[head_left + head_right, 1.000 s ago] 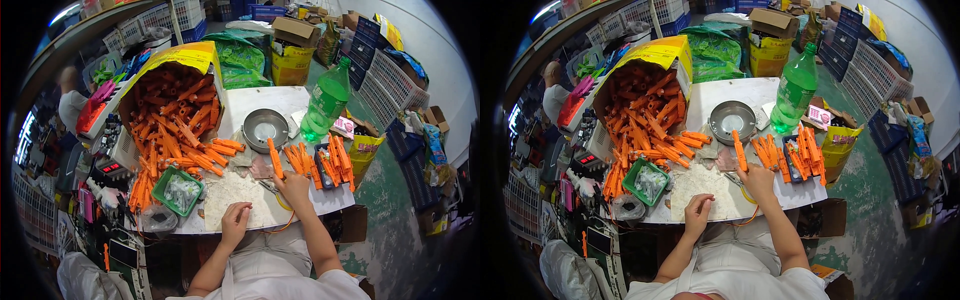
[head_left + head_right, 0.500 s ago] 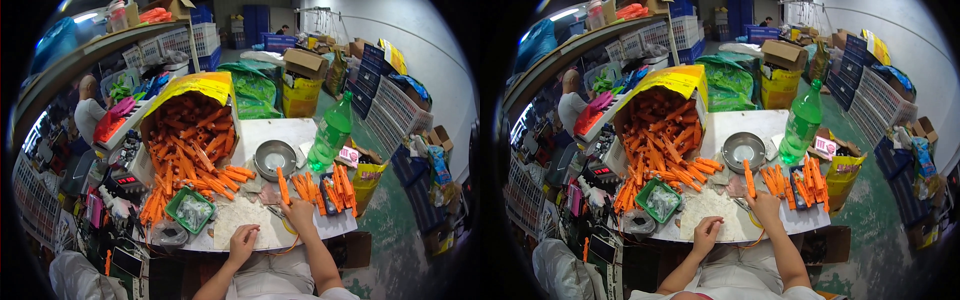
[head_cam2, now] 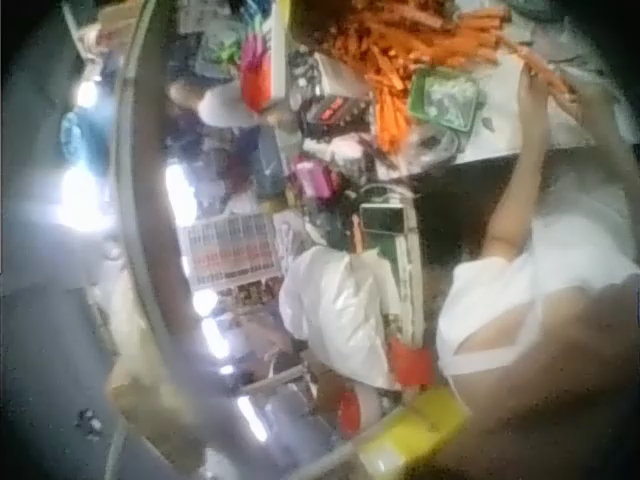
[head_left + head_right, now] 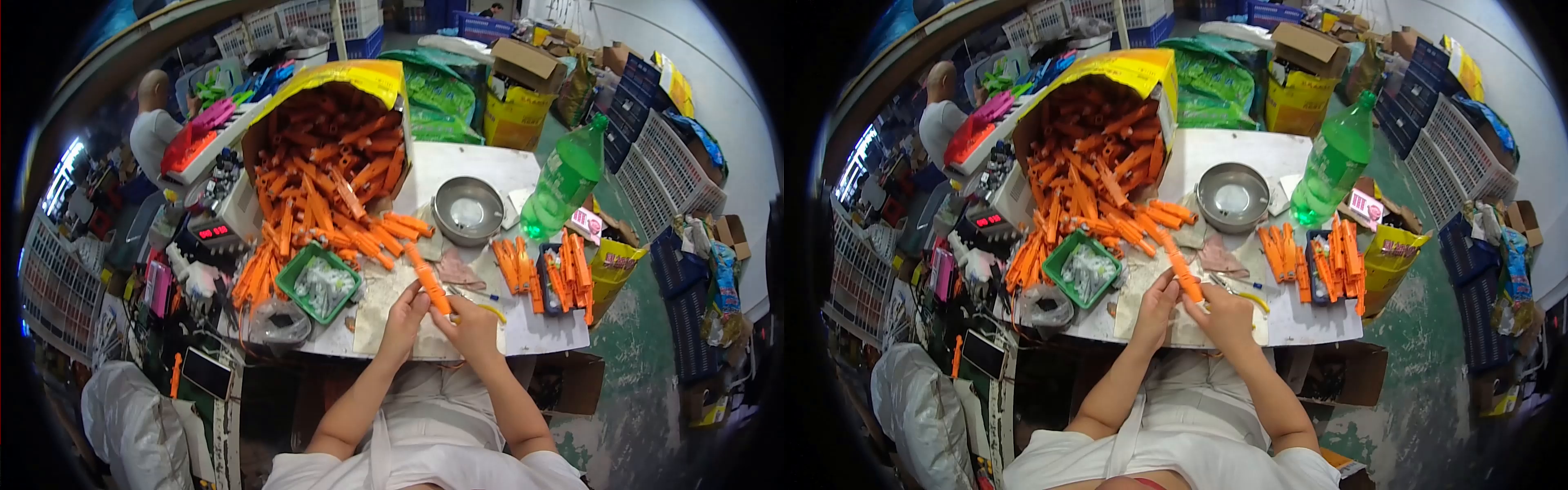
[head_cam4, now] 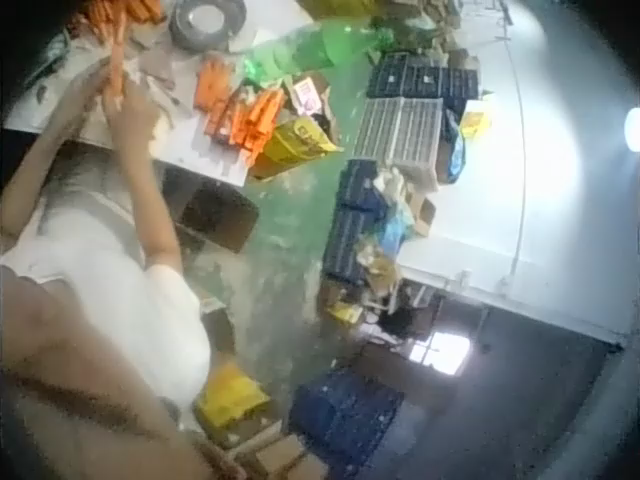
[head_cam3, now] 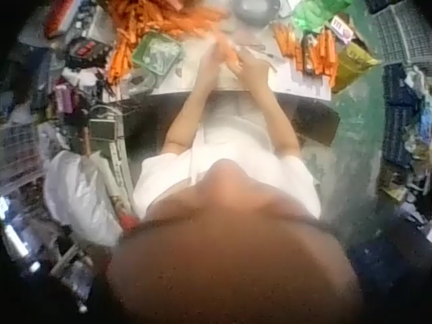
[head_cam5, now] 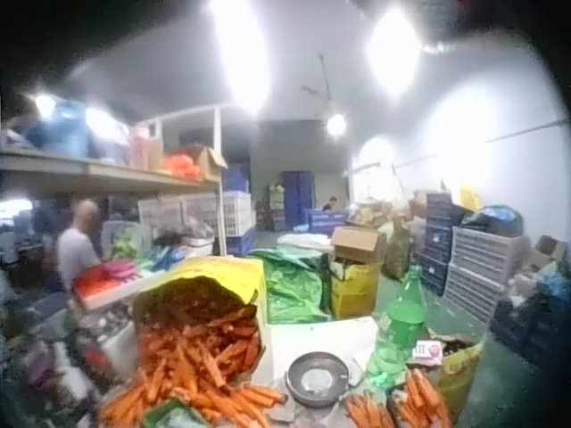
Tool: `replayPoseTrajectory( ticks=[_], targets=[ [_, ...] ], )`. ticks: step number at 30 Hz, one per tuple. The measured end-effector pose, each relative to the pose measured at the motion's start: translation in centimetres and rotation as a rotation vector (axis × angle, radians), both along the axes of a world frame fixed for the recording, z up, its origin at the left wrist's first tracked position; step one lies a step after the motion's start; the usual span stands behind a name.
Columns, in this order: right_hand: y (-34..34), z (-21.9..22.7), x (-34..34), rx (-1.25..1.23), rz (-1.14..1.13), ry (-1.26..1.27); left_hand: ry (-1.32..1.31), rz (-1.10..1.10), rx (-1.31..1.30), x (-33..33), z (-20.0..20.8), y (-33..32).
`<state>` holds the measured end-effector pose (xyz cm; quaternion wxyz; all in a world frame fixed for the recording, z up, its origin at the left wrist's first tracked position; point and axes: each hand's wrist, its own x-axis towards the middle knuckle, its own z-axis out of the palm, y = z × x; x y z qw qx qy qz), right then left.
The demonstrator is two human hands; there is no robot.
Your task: The person assembles small orange plastic components for toy guns using a soldering iron and pliers.
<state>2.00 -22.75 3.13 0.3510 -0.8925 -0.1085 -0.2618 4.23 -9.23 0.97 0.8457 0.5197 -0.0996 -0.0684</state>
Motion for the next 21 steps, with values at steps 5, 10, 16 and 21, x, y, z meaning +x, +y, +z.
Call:
replayPoseTrajectory(
  ticks=[5,10,16,21],
  targets=[
    [1.5,-1.0,-2.7,-0.102,0.057,0.045,0.125,-0.062,-0.007,-1.4,-0.2,1.9],
    [1.7,-0.8,-4.5,0.003,0.096,0.032,0.135,-0.221,-0.322,-2.1,-0.7,3.0],
    [1.6,-1.0,-4.5,-0.121,0.032,-0.053,0.111,-0.184,-0.198,-2.7,0.2,2.3],
    [1.7,-1.2,-3.9,-0.177,0.013,-0.016,0.129,0.003,-0.039,-3.3,0.3,1.0]
  ],
)
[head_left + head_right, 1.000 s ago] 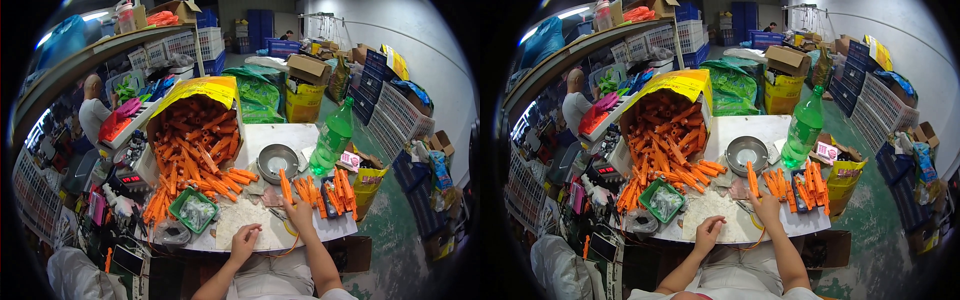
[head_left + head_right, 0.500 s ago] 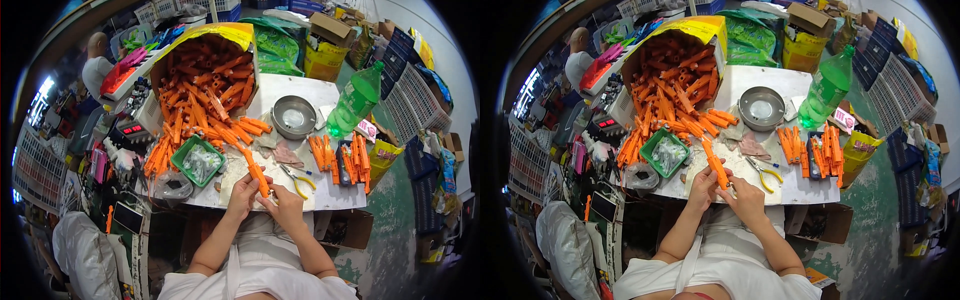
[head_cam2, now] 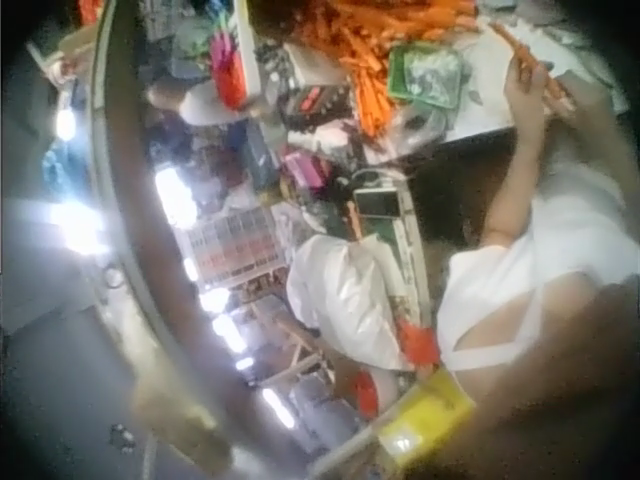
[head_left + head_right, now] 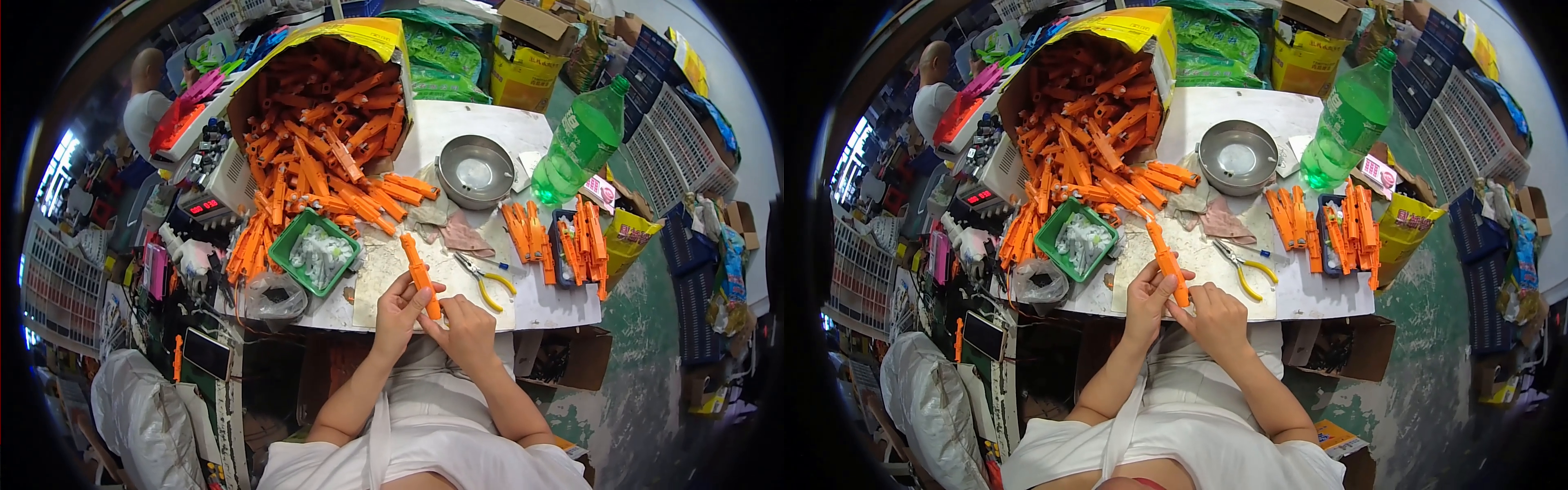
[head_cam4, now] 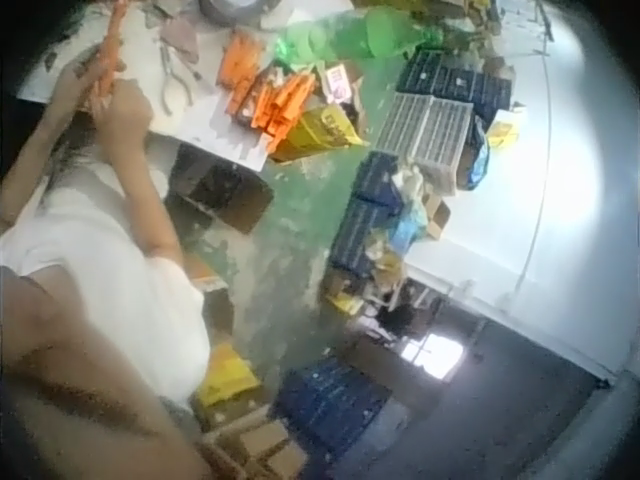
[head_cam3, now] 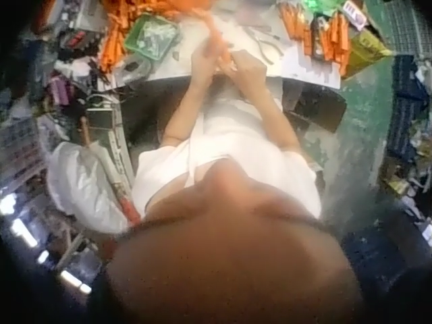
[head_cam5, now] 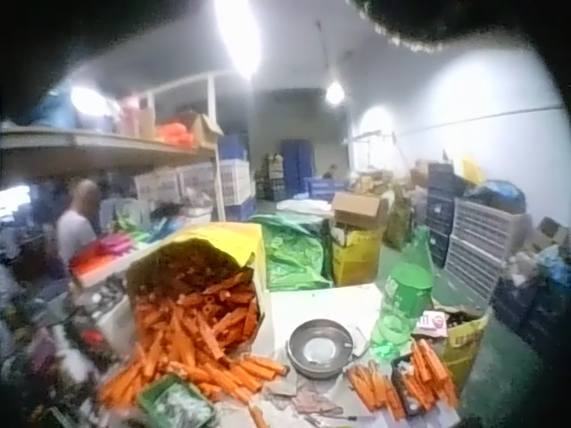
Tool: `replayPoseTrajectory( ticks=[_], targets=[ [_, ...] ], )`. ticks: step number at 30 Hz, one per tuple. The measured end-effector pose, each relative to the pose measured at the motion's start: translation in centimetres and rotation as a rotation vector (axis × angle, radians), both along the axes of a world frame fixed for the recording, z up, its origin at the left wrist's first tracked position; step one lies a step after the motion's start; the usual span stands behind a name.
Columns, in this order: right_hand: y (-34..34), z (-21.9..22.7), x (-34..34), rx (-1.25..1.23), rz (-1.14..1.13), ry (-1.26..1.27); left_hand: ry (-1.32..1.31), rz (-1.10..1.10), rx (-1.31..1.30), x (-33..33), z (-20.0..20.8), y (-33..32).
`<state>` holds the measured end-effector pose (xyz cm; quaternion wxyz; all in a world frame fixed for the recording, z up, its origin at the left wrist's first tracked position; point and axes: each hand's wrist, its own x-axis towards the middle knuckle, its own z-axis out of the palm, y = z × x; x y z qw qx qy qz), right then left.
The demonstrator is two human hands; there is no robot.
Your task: The person assembles small orange plastic components for toy guns using a soldering iron and pliers.
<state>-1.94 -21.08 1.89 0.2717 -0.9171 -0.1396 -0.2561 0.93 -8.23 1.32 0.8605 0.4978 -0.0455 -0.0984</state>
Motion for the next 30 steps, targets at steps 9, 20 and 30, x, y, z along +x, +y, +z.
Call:
replayPoseTrajectory(
  ticks=[9,20,30],
  targets=[
    [-0.3,-0.9,0.1,0.025,0.01,0.026,-0.024,0.086,0.078,-0.5,0.0,-0.5],
    [-0.2,-1.2,0.0,0.026,0.004,0.025,-0.013,0.098,0.07,-0.6,-0.4,-0.6],
    [-0.3,-1.3,-0.1,0.011,0.006,0.033,0.0,0.082,0.057,-0.7,-0.5,-0.4]
  ],
)
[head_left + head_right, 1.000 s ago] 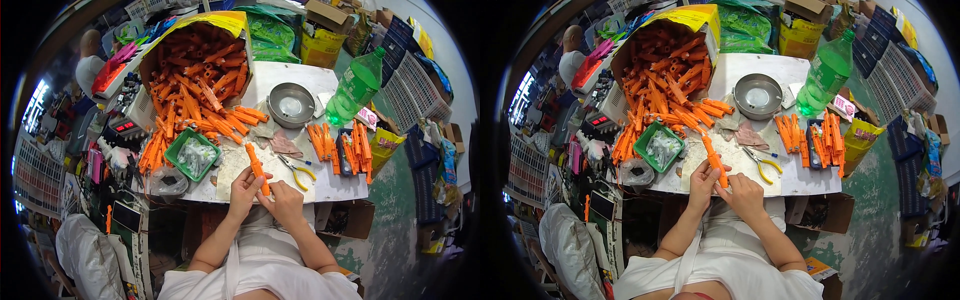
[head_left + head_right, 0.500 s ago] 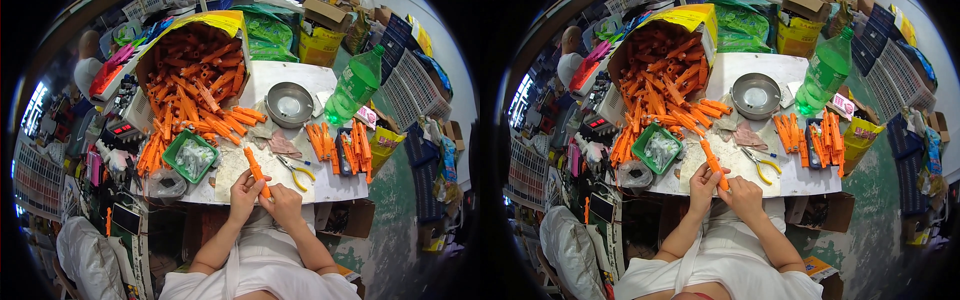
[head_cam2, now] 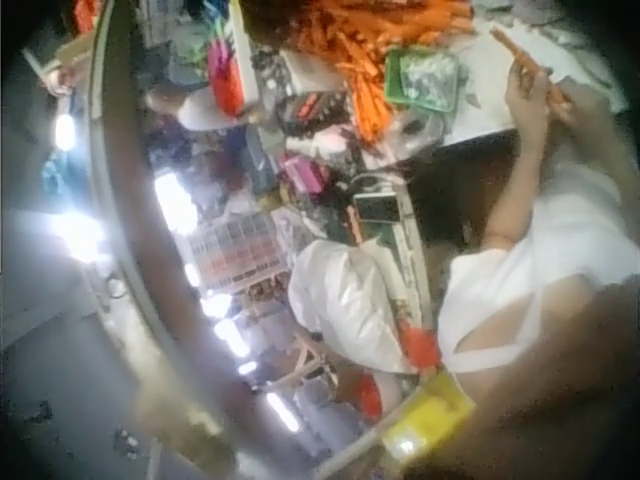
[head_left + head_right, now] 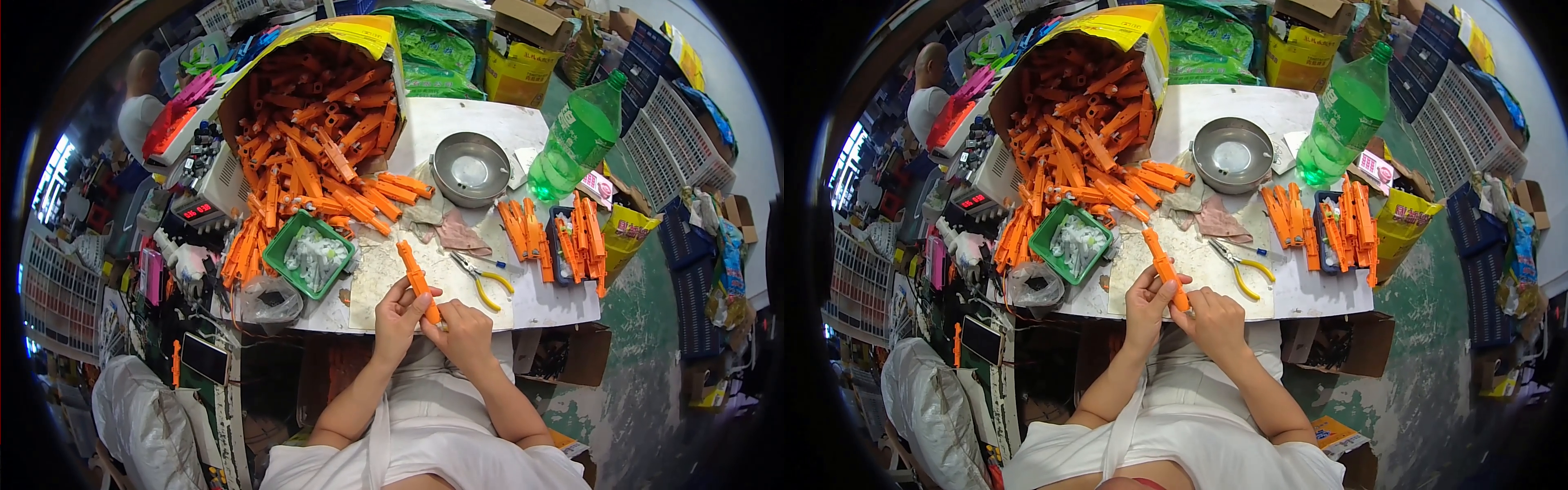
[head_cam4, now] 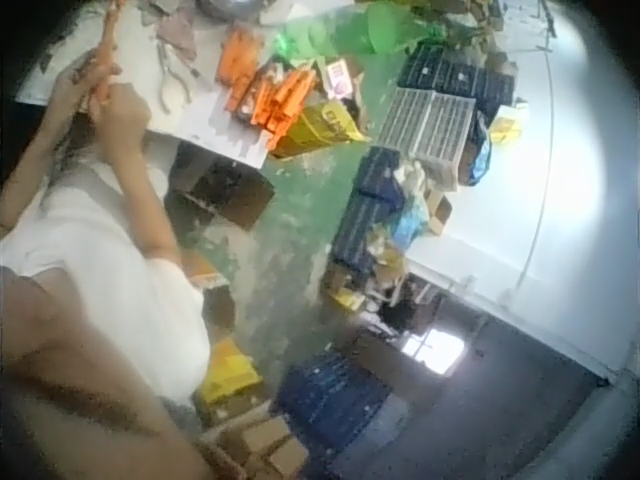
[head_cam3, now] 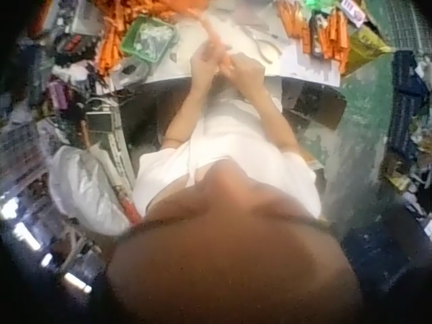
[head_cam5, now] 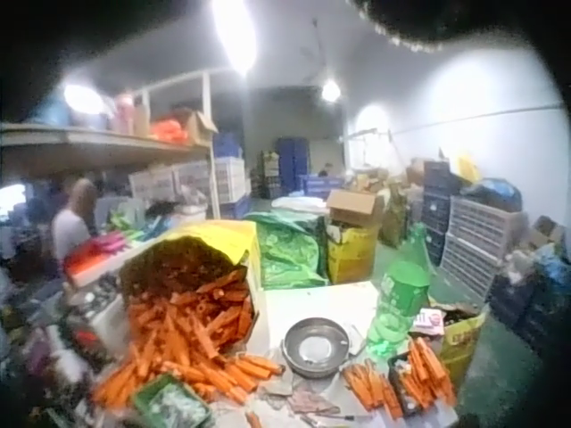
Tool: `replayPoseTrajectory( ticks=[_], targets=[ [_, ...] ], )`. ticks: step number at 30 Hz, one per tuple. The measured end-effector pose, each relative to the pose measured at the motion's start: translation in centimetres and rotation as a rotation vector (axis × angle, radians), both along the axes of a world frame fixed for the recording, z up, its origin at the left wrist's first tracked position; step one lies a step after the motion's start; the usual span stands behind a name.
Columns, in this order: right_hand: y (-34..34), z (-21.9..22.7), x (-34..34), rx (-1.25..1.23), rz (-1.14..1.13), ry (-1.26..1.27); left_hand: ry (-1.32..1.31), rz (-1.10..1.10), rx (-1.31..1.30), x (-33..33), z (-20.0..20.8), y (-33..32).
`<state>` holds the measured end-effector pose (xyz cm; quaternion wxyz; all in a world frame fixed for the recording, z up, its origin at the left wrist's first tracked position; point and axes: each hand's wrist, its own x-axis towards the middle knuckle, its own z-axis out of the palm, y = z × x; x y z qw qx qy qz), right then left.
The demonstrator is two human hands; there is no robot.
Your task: The person assembles small orange plastic components for toy guns using a soldering iron and pliers.
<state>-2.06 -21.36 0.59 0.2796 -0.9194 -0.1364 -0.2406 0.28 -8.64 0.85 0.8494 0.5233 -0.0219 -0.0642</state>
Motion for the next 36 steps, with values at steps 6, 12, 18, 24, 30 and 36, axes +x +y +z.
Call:
replayPoseTrajectory(
  ticks=[6,12,18,24,30,36],
  targets=[
    [-1.2,0.9,-1.3,0.419,-0.001,0.195,-0.014,0.017,0.01,0.2,0.1,0.1],
    [-9.7,1.0,-5.3,0.065,-0.243,0.352,0.058,0.015,0.058,1.1,-1.2,2.4],
    [-10.2,1.6,-1.6,0.032,-0.285,0.039,0.1,-0.112,-0.011,0.8,-0.9,1.6],
    [-10.4,0.0,5.5,-0.27,-0.166,0.117,0.184,-0.344,-0.072,0.3,0.3,1.5],
    [-10.5,3.1,3.8,0.005,-0.092,0.31,0.178,-0.307,-0.018,-0.1,0.1,3.2],
    [-7.6,5.7,1.3,0.366,0.125,0.497,0.201,-0.383,-0.001,0.4,0.3,3.3]
  ],
)
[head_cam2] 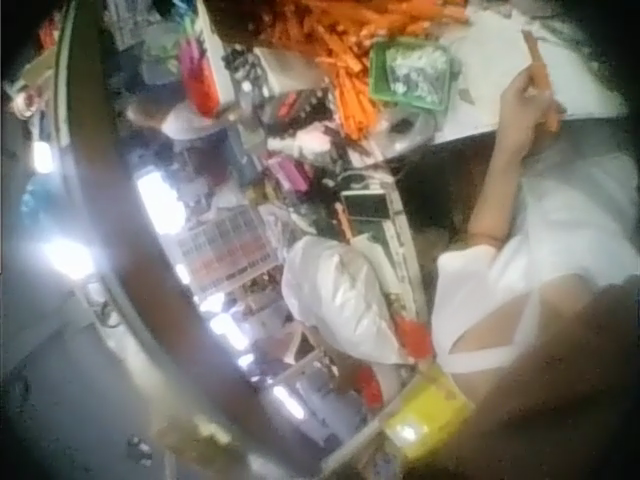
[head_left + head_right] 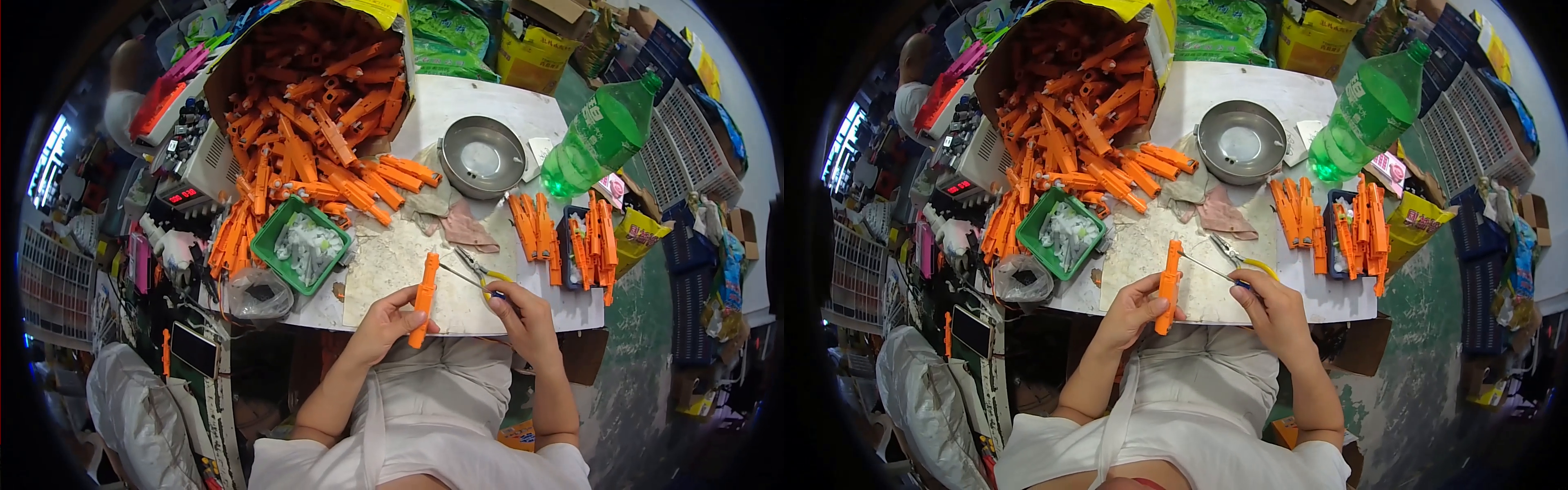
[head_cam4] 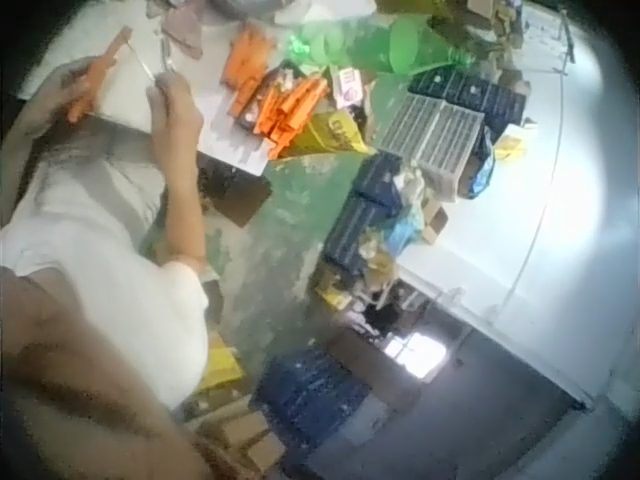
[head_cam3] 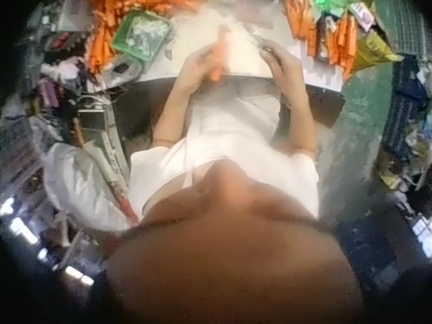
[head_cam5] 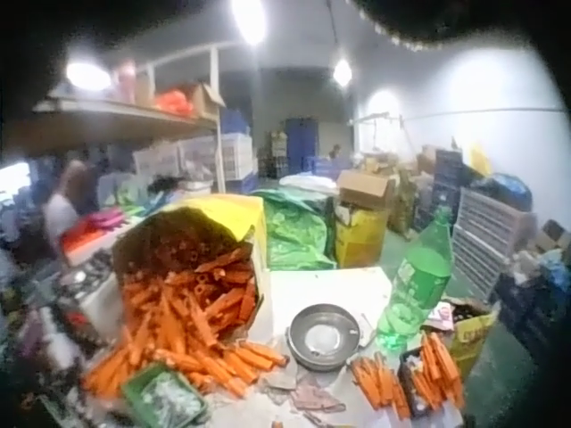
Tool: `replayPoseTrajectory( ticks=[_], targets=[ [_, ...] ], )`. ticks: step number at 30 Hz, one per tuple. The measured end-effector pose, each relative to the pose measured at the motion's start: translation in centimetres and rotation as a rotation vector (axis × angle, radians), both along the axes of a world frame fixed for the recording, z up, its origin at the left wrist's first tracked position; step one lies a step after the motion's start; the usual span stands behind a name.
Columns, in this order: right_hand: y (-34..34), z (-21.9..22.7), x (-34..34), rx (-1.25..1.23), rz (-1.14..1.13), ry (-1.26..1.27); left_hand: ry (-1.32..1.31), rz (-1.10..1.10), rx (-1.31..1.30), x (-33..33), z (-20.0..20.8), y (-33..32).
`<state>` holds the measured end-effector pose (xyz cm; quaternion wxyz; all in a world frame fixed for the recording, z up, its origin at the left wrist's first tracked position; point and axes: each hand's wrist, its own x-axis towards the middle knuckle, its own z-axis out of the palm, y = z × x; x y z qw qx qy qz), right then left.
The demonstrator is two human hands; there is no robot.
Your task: The person assembles small orange plastic components for toy guns using a soldering iron and pliers.
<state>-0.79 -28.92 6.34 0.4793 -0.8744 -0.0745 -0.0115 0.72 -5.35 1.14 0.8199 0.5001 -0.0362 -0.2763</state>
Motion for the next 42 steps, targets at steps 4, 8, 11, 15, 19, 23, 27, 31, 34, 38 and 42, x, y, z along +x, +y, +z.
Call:
replayPoseTrajectory(
  ticks=[4,8,11,15,19,23,27,31,34,38,42],
  targets=[
    [0.2,-0.6,0.2,0.045,-0.018,-0.094,-0.011,-0.008,0.024,0.0,0.3,0.0],
    [-0.4,-0.2,0.4,0.151,0.023,0.201,-0.007,-0.047,0.039,0.1,0.7,0.7],
    [-1.5,1.1,1.0,0.565,0.116,0.73,-0.056,-0.114,0.119,0.1,0.8,1.5],
    [-1.8,-2.1,0.9,0.883,0.195,0.843,-0.104,-0.18,0.138,0.7,1.5,1.1],
    [1.0,-2.8,-0.2,-0.139,0.043,-0.385,-0.101,-0.099,0.16,0.7,0.9,0.4],
    [0.7,-0.8,-1.1,0.084,0.02,0.007,-0.084,-0.063,0.151,0.6,1.3,0.3],
    [0.0,-0.8,-1.4,0.143,0.098,0.274,-0.09,-0.03,0.136,0.7,1.0,0.6],
    [-0.4,-1.8,-1.3,0.304,0.126,0.333,-0.129,-0.036,0.148,0.5,0.8,0.4],
    [-0.5,-1.7,-1.2,0.352,0.147,0.393,-0.131,-0.053,0.166,0.5,0.8,0.5],
    [-1.0,0.1,-0.8,0.417,0.152,0.687,-0.176,-0.111,0.185,0.6,1.0,0.9],
    [0.0,-2.2,-2.1,0.252,0.138,0.212,-0.193,-0.161,0.238,1.1,0.6,0.9]
  ],
)
